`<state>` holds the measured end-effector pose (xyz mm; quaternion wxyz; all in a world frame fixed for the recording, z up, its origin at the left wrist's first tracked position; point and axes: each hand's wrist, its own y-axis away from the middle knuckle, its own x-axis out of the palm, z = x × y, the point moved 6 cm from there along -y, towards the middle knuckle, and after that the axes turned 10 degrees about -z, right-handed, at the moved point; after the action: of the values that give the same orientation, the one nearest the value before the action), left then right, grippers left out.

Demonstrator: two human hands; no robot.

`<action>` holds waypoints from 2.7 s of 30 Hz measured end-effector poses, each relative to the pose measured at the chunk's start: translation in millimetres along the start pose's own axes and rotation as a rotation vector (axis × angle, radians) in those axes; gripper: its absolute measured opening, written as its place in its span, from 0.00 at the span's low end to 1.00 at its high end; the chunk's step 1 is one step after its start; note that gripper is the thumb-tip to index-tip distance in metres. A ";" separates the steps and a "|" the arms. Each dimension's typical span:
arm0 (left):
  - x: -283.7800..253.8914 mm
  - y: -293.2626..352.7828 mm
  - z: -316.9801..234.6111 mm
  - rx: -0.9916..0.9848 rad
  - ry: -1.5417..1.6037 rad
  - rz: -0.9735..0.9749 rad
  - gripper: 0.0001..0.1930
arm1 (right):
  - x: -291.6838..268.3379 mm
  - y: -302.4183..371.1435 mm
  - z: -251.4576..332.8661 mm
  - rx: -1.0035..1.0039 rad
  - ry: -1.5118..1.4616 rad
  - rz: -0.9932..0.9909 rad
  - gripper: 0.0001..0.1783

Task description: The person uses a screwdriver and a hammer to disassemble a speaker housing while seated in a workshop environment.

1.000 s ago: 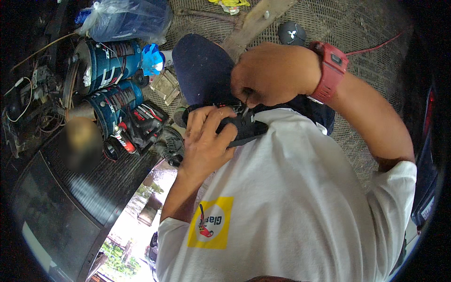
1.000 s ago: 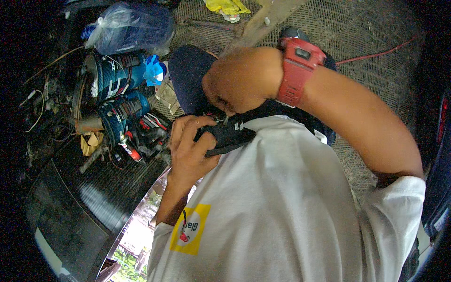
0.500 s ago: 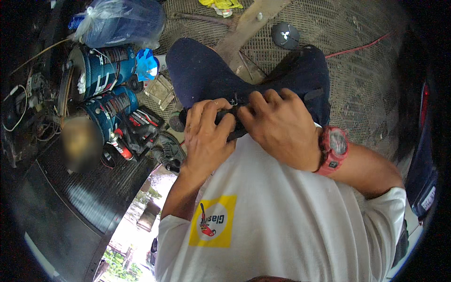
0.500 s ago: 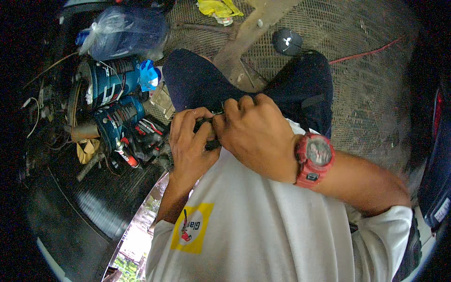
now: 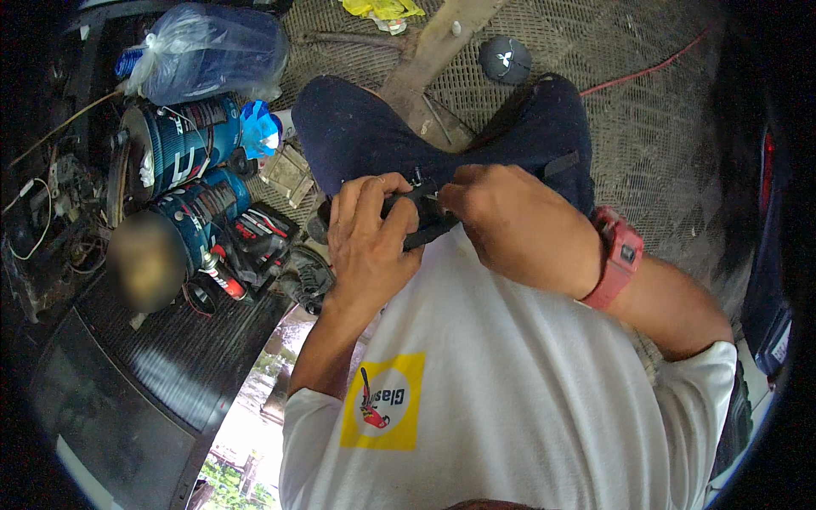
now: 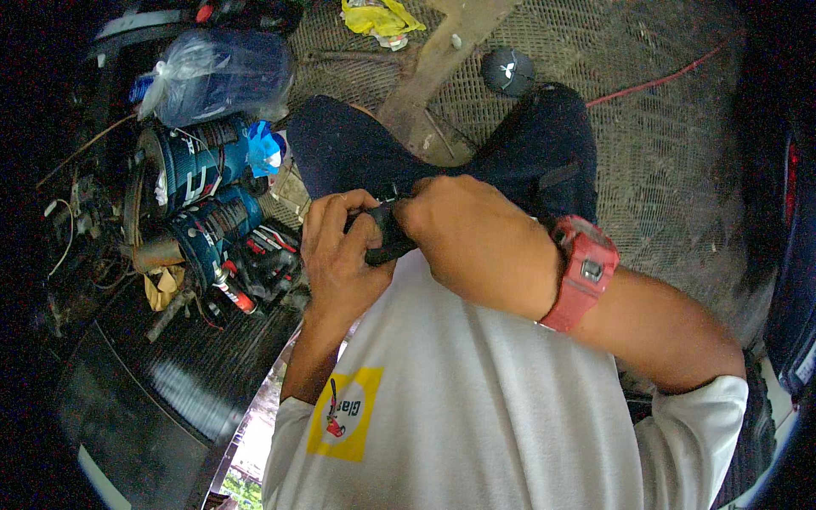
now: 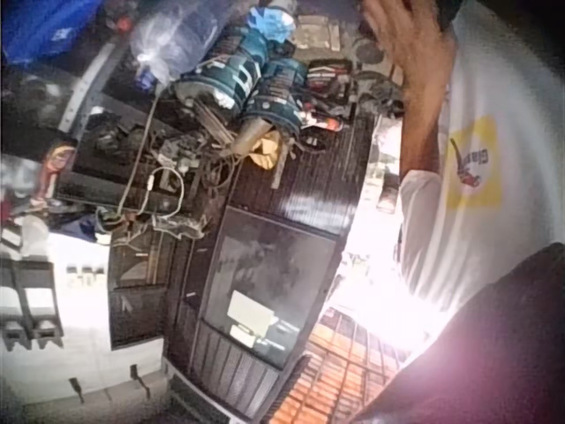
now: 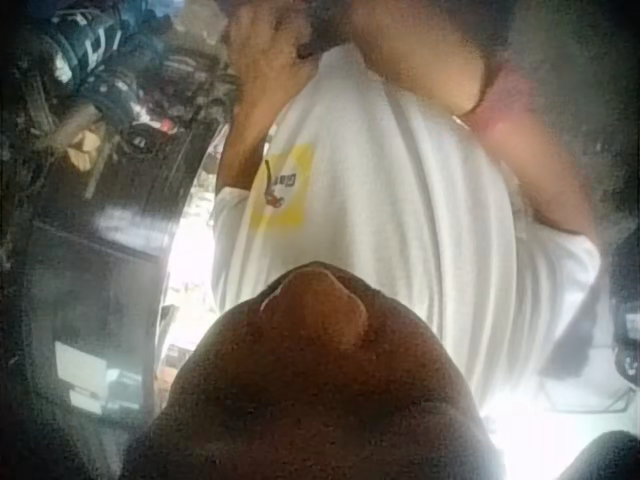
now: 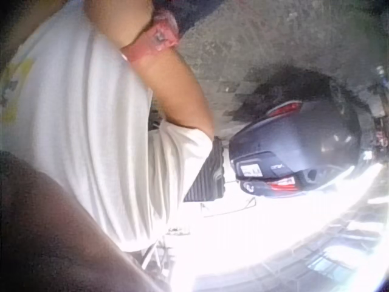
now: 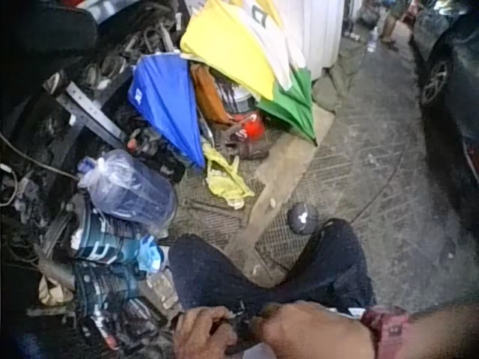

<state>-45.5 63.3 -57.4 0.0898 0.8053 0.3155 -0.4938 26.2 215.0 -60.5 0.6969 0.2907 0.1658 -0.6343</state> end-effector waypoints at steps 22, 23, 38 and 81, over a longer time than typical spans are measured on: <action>-6.9 -10.2 13.1 -0.131 0.188 0.061 0.26 | 17.5 19.5 -5.8 0.064 -0.283 -0.367 0.17; -7.0 -10.6 14.1 -0.129 0.186 0.059 0.26 | 16.9 18.0 -9.4 0.054 -0.301 -0.380 0.16; -10.6 -6.6 10.3 -0.090 0.227 0.033 0.25 | 22.0 -14.0 -30.2 -0.171 -0.517 -0.091 0.43; -21.2 2.8 16.6 -0.229 0.154 0.085 0.40 | 13.8 -6.1 -20.4 -0.138 -0.307 -0.179 0.41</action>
<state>-62.7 44.5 -48.0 0.1772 0.8379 0.3414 -0.3871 25.0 216.5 -85.9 0.6729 0.1262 0.1258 -0.7180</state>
